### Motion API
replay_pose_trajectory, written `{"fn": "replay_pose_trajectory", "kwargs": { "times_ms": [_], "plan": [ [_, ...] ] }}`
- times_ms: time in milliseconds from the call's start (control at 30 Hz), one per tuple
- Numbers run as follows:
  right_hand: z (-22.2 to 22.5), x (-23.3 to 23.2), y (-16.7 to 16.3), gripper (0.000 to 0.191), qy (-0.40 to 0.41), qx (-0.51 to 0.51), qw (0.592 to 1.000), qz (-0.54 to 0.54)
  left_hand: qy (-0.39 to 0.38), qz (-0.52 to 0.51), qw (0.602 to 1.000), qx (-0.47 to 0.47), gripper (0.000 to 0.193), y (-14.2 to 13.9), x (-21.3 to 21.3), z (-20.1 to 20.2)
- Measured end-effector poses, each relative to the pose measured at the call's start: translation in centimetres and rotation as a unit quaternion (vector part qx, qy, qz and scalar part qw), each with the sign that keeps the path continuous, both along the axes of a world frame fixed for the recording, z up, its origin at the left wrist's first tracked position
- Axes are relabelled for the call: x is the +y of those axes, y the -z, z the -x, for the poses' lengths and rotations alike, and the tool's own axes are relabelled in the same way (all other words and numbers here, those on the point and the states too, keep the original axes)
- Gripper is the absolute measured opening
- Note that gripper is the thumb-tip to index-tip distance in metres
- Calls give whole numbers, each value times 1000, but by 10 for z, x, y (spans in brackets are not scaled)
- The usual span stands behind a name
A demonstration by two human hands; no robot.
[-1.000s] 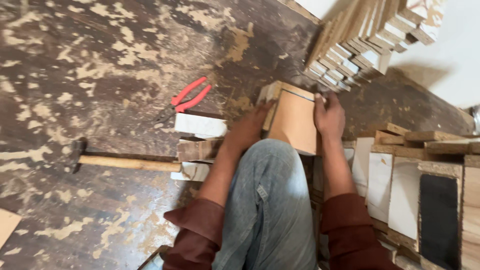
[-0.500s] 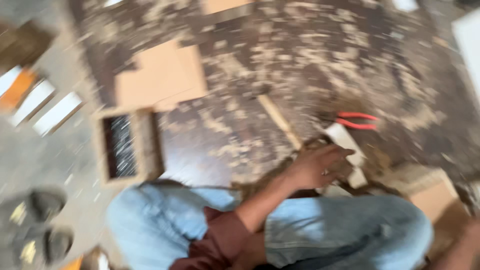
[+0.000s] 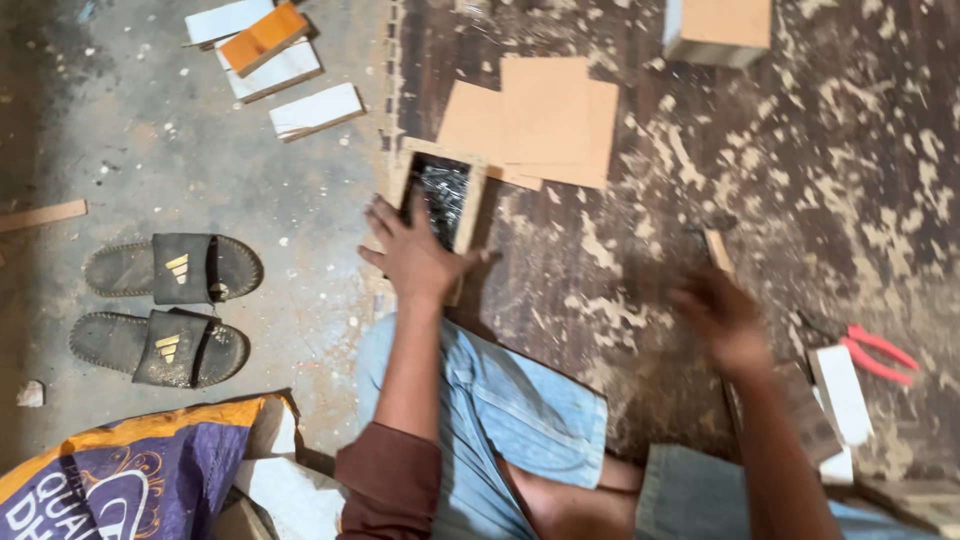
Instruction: The person assembles small wooden boxes by nailing thin wooden pieces together using a hammer and nails. They pick up nails from a container, position the pieces, hammer them into place, and stack the finished boxes.
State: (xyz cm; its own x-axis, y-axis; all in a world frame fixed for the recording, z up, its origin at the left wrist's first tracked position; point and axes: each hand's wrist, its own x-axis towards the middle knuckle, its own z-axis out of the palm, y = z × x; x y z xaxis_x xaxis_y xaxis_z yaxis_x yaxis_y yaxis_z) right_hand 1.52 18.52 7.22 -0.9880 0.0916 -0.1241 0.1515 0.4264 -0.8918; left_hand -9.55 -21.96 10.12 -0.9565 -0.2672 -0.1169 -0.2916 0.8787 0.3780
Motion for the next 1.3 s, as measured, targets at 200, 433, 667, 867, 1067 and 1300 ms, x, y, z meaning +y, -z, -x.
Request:
{"fn": "replay_pose_trajectory", "kwargs": {
  "times_ms": [200, 433, 667, 867, 1067, 1300],
  "plan": [
    [162, -131, 33, 75, -126, 144, 909, -371, -25, -40, 997, -68, 120, 6, -26, 18],
    [237, -165, 67, 80, -218, 89, 865, -444, -1, -52, 997, -62, 118, -4, -67, 42],
    [203, -151, 86, 61, -202, 125, 869, -434, -63, -72, 995, -18, 128, 18, -153, 41],
    [203, -154, 102, 55, -158, 129, 861, -465, -105, -4, 994, 13, 117, 53, -196, 31],
    [198, -159, 115, 52, -146, 195, 882, -403, -111, -29, 993, 24, 115, 67, -176, 27],
    [204, -145, 116, 53, -152, 207, 860, -441, -112, -23, 990, 82, 107, 50, -160, 28]
  ]
}}
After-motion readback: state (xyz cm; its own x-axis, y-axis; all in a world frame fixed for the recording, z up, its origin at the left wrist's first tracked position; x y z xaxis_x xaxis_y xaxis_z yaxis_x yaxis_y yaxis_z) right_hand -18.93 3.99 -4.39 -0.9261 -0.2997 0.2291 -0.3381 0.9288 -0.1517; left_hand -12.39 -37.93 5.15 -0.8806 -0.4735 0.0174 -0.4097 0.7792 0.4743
